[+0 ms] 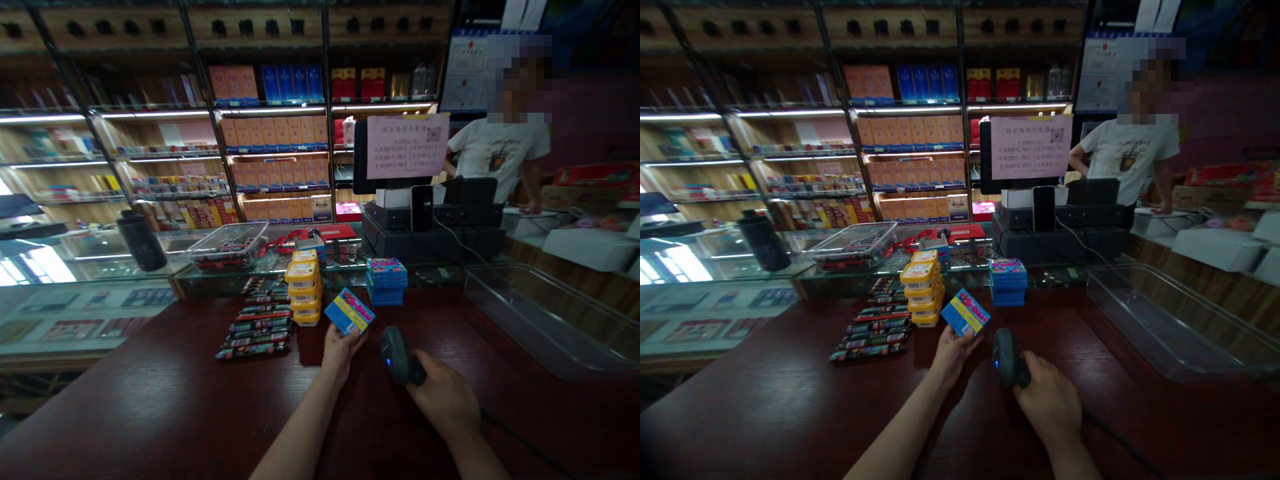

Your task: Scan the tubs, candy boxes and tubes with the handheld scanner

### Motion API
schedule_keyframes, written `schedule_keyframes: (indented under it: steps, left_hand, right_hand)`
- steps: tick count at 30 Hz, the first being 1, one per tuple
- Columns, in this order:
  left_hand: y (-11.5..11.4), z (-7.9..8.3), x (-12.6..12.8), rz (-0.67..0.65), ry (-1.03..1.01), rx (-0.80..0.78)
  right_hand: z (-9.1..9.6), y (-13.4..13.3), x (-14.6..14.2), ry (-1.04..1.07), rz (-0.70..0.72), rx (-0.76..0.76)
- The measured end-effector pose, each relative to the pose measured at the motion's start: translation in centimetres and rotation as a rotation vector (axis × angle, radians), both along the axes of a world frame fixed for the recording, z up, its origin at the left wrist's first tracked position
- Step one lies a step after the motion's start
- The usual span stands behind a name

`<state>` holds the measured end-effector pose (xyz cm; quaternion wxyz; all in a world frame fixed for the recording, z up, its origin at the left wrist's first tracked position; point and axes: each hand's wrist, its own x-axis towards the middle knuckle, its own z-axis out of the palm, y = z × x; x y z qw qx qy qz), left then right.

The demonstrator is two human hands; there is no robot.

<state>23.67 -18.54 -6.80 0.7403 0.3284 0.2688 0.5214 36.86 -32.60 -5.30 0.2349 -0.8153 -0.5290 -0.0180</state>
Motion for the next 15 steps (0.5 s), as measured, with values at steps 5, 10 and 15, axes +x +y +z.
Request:
schedule_keyframes:
  steps: [5, 10, 15]
  left_hand:
    - [-0.7, 0.0, 0.2, 0.063, -0.006, -0.029]
    - [-1.0, 0.0, 0.4, 0.118, -0.106, -0.078]
    - [-0.7, -0.6, 0.5, 0.174, -0.123, -0.097]
  right_hand:
    - [0.8, -0.2, -0.1, 0.003, -0.042, 0.017]
    - [1.5, -1.0, 0.5, 0.128, -0.062, 0.101]
    - [1.2, -1.1, 0.6, 0.495, 0.121, 0.248]
